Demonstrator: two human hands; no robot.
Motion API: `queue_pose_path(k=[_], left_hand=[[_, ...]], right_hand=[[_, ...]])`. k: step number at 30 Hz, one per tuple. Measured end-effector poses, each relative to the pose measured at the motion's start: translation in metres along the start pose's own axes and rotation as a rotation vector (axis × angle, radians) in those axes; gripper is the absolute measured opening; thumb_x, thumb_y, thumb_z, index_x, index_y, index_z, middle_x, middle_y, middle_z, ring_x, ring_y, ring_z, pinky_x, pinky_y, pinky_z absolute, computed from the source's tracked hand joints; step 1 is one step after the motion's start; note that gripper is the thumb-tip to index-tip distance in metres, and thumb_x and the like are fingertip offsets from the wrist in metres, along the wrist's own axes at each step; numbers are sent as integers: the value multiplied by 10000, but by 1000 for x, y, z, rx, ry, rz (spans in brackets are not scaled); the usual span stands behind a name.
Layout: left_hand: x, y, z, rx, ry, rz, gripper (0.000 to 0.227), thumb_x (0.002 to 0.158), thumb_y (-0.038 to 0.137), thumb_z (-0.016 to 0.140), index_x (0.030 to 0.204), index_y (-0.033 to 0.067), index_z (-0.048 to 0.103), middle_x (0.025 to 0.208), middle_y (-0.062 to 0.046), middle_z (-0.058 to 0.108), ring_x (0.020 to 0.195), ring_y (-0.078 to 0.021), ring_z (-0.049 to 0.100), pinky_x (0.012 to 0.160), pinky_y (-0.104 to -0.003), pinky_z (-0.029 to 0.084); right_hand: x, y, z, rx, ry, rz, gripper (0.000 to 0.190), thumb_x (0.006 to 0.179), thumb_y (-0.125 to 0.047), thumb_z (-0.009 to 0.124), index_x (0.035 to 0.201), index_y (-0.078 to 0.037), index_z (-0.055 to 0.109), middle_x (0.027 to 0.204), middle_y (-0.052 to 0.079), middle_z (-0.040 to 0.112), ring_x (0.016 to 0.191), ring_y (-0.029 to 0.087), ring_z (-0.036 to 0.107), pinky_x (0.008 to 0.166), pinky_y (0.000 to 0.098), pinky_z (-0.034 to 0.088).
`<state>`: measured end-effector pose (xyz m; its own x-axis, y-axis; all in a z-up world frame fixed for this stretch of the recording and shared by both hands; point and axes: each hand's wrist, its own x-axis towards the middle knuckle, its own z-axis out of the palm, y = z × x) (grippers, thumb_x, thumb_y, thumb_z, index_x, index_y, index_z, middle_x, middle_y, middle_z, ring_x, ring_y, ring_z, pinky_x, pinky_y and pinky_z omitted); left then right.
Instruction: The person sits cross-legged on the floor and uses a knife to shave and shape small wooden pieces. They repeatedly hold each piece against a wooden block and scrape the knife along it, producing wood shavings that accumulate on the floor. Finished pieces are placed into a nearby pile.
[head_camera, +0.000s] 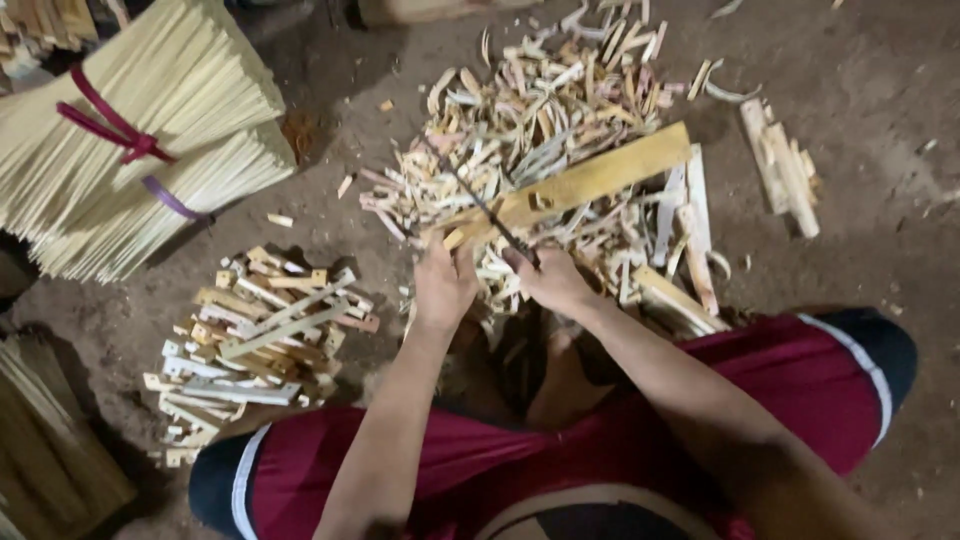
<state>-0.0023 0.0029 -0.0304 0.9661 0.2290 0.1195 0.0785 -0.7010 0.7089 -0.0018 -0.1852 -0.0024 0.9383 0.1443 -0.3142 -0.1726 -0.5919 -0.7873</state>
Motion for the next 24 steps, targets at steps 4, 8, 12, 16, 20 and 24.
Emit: queue_pose_path(k=[4,8,12,16,20,24], left_hand=[[13,-10,10,48,-16,-73,420,951,342,613,1254,51,590,952,-233,744,894,-466,721,799,-579,581],[-21,-20,-4,123,-21,-23,345,928,185,617,1243,46,600,970,-237,714,879,-483,714,812,-572,585],[-6,-8,3,76,45,-49,336,930,337,646,1165,101,603,890,-227,717,841,-482,714,738,-580,592],[-14,5,-8,123,3,-13,318,958,365,607,1130,98,593,852,-207,722,816,-470,725,745,-562,583],[2,23,-15,35,-3,-47,303,957,360,602,1116,102,597,853,-240,722,834,-490,715,728,-595,568],[-3,-8,8,47,94,70,239,967,345,625,1076,132,624,798,-168,722,774,-430,728,681,-517,591]], right_hand=[[5,-25,-1,-154,81,-259,531,975,-481,568,815,10,691,713,262,682,741,468,703,640,533,545],[-12,8,31,-210,208,-307,520,938,-496,669,929,23,641,742,272,647,733,458,703,598,503,548],[12,15,20,-122,4,-32,524,973,-518,583,665,-93,586,520,95,599,537,343,669,548,400,530],[-4,-12,8,-167,-34,-41,615,967,-584,543,646,-62,579,525,176,605,617,424,697,577,501,528],[10,4,14,-160,80,-123,550,971,-499,583,686,-29,594,538,225,590,645,436,696,546,487,509],[9,20,10,80,-39,-1,573,962,-481,566,636,-10,572,543,201,565,575,409,626,580,513,446]])
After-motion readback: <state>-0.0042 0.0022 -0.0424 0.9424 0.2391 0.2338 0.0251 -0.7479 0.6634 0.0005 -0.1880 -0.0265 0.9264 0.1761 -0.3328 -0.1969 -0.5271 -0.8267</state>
